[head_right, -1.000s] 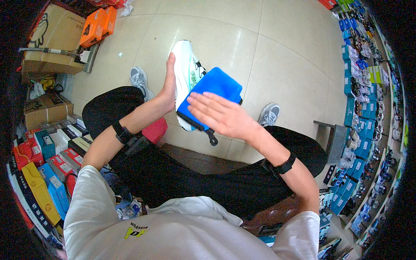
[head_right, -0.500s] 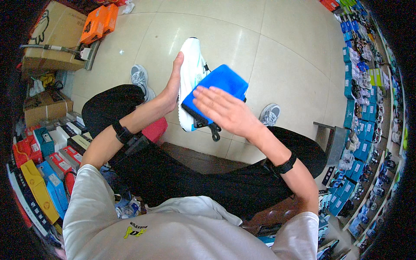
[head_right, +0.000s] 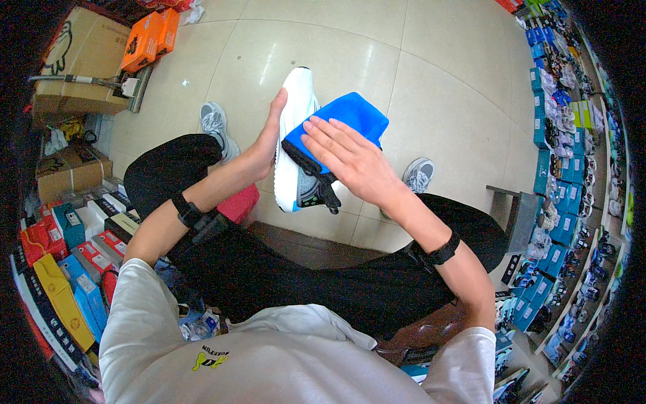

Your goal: Wiping a shoe with a blue cloth in a shoe store environment.

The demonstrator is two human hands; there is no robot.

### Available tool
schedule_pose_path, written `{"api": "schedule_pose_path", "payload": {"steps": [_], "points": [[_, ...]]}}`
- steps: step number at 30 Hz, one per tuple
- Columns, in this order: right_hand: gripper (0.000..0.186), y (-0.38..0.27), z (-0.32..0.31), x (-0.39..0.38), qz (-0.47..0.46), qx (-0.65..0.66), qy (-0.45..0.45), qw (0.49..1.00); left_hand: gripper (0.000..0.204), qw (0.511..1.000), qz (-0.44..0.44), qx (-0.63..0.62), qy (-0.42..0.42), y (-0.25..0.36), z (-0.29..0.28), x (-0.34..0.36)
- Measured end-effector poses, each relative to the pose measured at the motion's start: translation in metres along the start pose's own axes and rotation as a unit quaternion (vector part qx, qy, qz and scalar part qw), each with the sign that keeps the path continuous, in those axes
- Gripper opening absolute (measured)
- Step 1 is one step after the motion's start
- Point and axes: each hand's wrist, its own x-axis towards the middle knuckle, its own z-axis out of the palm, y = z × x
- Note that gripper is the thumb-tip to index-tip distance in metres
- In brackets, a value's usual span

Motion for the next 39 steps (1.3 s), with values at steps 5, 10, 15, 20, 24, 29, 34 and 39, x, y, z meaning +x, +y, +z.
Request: {"api": "schedule_pose_path", "payload": {"steps": [5, 10, 15, 20, 24, 29, 34, 39], "points": [[0.052, -0.018, 0.007, 0.001, -0.071, 0.013, -0.004, 0.997, 0.110, 1.000, -0.014, 0.000, 0.004, -0.002, 0.002, -0.005], [0.047, -0.019, 0.005, 0.006, -0.061, 0.027, -0.003, 0.998, 0.114, 0.999, -0.032, -0.006, -0.001, -0.006, -0.008, 0.000], [0.048, -0.010, 0.003, 0.003, -0.028, 0.004, -0.010, 1.000, 0.119, 0.999, -0.019, 0.013, 0.035, 0.002, 0.010, -0.009], [0.047, -0.023, 0.009, 0.003, -0.075, 0.027, -0.012, 0.997, 0.113, 0.996, -0.075, 0.010, -0.046, -0.004, -0.010, -0.001], [0.054, -0.004, 0.005, 0.001, -0.032, 0.000, -0.020, 0.999, 0.108, 0.997, -0.063, 0.019, -0.048, 0.003, 0.005, -0.010], [0.053, -0.013, 0.007, -0.001, -0.057, 0.001, -0.014, 0.998, 0.107, 0.994, -0.084, 0.015, -0.066, 0.009, 0.005, -0.012], [0.053, -0.009, 0.008, -0.002, -0.062, -0.002, -0.018, 0.998, 0.106, 0.990, -0.102, 0.041, -0.086, 0.014, 0.011, -0.017], [0.053, -0.002, -0.001, 0.001, -0.022, -0.016, -0.008, 1.000, 0.098, 0.997, -0.060, 0.032, -0.045, 0.015, 0.021, -0.018]]}}
